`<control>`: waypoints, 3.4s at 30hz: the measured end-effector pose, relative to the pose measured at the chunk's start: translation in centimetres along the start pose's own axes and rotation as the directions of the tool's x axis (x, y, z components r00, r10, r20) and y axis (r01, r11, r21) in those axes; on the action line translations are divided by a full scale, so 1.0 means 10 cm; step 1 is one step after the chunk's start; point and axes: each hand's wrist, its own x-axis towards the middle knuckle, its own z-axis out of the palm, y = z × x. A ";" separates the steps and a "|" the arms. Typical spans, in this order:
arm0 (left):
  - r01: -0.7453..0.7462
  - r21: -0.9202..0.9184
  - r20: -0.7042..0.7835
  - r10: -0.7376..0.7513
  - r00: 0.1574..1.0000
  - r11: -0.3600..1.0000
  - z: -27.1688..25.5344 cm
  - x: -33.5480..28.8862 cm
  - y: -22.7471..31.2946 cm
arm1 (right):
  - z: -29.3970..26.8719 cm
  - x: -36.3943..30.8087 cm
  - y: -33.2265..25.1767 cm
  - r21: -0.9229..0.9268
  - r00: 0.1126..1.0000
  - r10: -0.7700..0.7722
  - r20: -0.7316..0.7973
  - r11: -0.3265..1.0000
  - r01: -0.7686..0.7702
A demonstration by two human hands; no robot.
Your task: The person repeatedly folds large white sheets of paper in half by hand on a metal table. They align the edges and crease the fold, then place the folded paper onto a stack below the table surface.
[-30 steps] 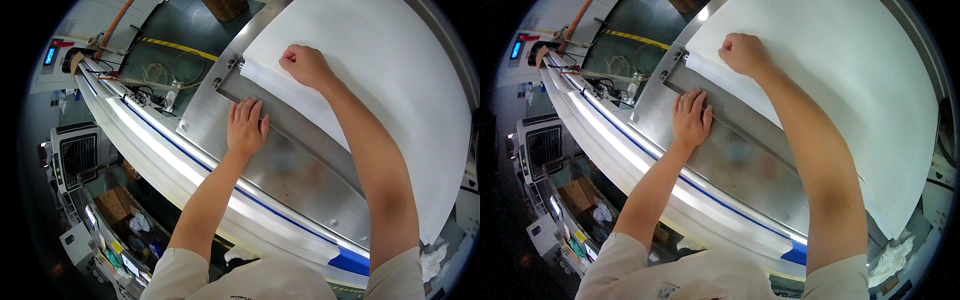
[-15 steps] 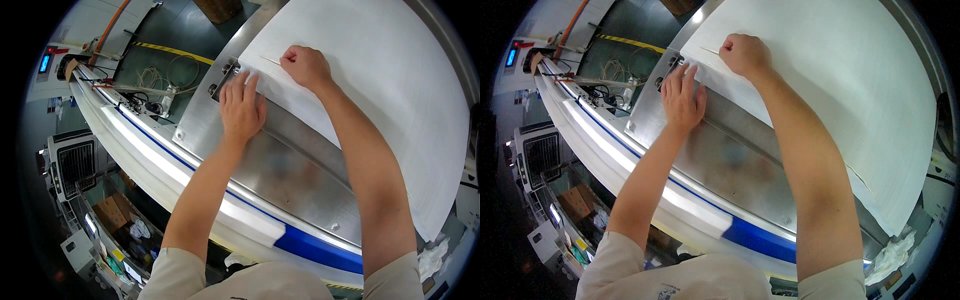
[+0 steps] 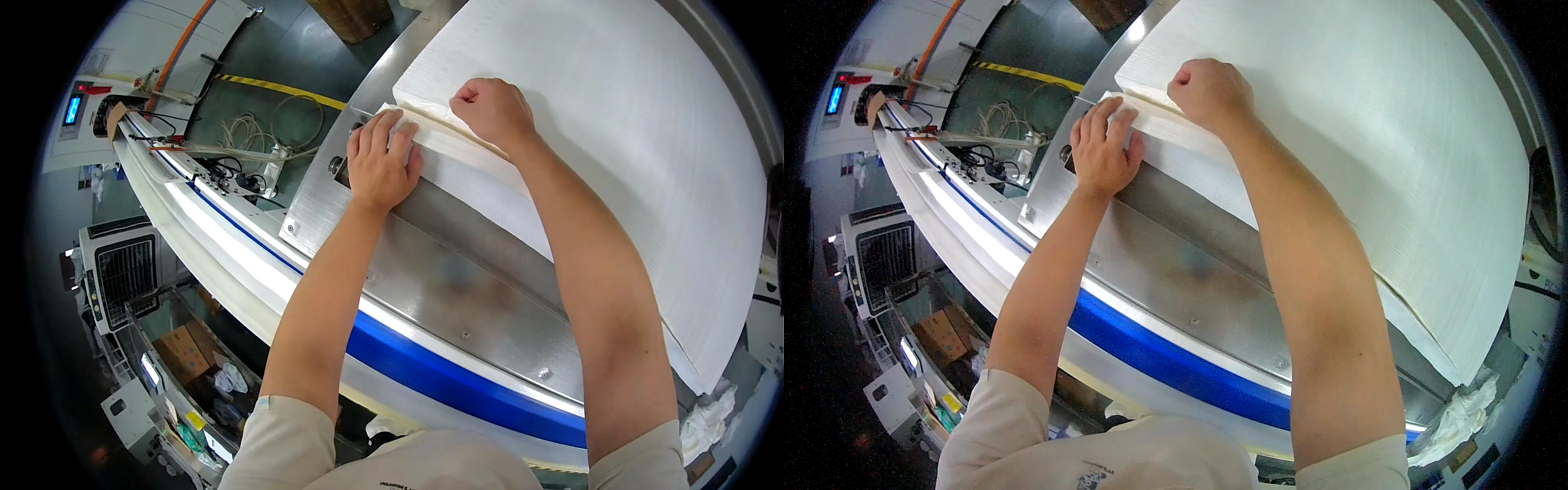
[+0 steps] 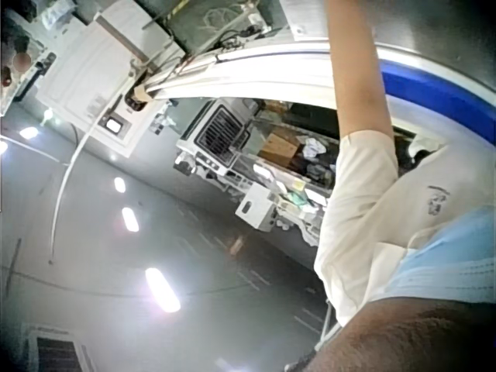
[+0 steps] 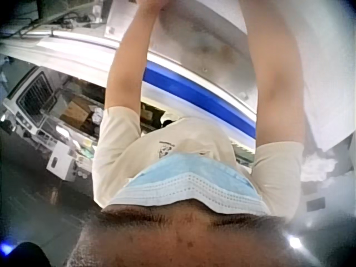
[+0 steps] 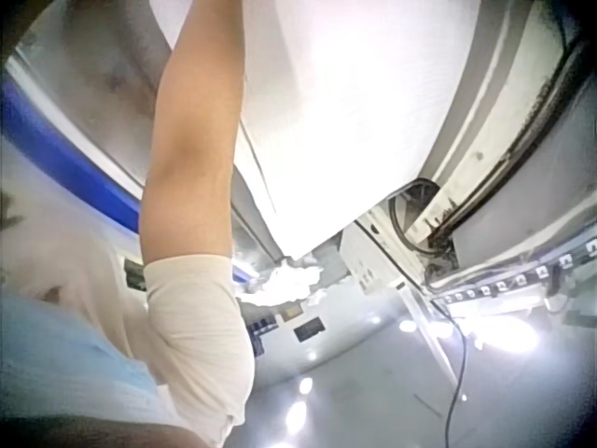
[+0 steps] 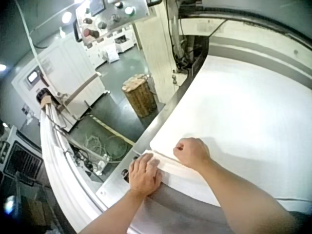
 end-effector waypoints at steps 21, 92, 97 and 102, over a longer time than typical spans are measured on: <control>-0.419 0.156 0.692 0.204 0.693 0.894 -0.55 0.67 0.07 | -1.29 -2.88 1.58 -0.422 0.903 0.302 -0.306 0.807 -0.413; -0.230 0.844 0.533 -0.807 0.255 0.485 -1.74 -1.02 -0.25 | -3.80 -9.59 4.27 -0.888 0.425 0.886 0.186 0.336 -0.313; -0.098 0.827 0.541 -0.738 0.404 0.553 -1.59 -0.88 -0.01 | -3.80 -9.82 4.21 -0.928 0.305 0.941 0.149 0.240 -0.286; 0.009 0.533 0.711 -0.453 0.538 0.846 -1.45 -1.56 -0.69 | -3.90 -9.67 4.31 -0.870 0.232 0.943 0.237 0.312 -0.382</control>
